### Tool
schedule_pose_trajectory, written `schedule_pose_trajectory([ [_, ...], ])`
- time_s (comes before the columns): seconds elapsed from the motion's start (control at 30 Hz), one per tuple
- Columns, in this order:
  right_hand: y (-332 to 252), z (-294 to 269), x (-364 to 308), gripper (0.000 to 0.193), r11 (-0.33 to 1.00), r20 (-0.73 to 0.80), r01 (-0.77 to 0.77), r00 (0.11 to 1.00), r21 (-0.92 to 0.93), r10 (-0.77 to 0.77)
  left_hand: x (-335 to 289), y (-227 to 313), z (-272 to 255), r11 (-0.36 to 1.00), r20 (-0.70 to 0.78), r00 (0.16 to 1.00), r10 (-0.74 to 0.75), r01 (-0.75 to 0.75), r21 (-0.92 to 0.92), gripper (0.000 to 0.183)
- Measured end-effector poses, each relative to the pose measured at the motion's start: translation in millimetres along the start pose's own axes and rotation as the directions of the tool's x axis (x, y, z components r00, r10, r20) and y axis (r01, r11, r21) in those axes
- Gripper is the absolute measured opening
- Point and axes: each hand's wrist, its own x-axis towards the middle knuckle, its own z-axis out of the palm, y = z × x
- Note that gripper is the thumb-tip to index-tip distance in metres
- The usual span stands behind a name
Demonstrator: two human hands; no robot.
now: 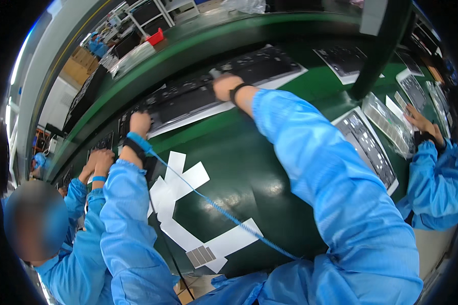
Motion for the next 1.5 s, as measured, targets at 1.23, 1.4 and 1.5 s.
schedule_pose_trajectory([
  [1.23, -102.0, -34.8, -31.0, 0.023, 0.18, -0.106, 0.055, 0.952, 0.982, 0.288, -160.6, 120.4, -123.3, 0.592, 0.158, 0.899, -0.409, 0.393, -0.703, 0.052],
  [1.4, -95.2, -75.2, -77.6, 0.027, -0.004, -0.226, 0.235, 0.939, 0.972, 0.261, -227.2, 126.3, -122.2, -0.9, 0.582, 0.813, 0.004, 0.257, -0.353, 0.084],
  [1.5, -77.0, -96.7, -141.9, 0.017, -0.088, -0.151, 0.179, 0.954, 0.98, 0.259, -238.4, 112.2, -138.5, -0.93, 0.334, 0.929, -0.161, -0.029, -0.368, 0.094],
])
